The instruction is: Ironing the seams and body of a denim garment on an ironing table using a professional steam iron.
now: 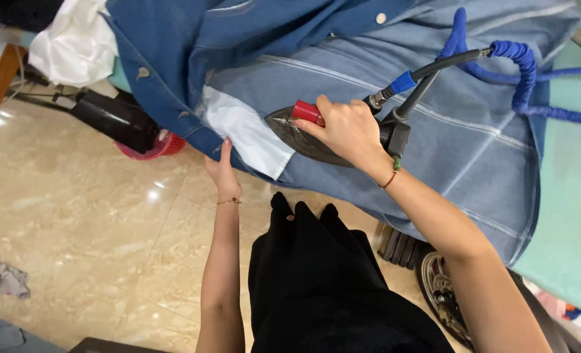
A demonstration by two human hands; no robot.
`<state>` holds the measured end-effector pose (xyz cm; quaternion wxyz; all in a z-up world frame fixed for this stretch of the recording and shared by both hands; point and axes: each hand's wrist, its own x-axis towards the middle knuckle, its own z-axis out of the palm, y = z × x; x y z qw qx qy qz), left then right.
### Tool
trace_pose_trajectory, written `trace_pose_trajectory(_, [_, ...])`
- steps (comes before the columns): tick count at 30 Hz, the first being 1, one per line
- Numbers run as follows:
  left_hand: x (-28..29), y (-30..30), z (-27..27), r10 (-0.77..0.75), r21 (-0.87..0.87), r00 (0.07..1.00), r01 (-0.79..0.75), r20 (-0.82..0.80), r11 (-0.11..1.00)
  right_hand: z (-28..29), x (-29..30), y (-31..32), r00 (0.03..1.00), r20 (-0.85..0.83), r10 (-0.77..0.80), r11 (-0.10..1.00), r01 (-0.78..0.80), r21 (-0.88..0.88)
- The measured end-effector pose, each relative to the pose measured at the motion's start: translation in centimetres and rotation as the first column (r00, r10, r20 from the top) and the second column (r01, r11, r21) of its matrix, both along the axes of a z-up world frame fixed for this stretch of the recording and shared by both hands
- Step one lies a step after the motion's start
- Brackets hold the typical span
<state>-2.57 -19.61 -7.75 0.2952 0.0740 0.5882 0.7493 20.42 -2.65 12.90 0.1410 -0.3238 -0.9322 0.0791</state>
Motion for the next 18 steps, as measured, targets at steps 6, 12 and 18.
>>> trace_pose_trajectory(6, [-0.7,-1.7,0.3,0.217,-0.048,0.935,-0.239,-0.282,0.97,-0.2,-2.9,0.5,0.999,-0.027,0.039,0.998,-0.037,0.06])
trace_pose_trajectory(12, [-4.0,1.4,4.9,0.142,-0.189,0.804,-0.302,-0.578,0.934,-0.5,-5.6,0.8,0.998,-0.032,0.063,0.996,-0.061,0.069])
trace_pose_trajectory(18, [-5.8,4.8,8.6,-0.395,-0.364,-0.046,-0.302,-0.917,0.881,-0.2,-4.8,0.4,0.997,-0.013,0.08,0.995,-0.079,0.065])
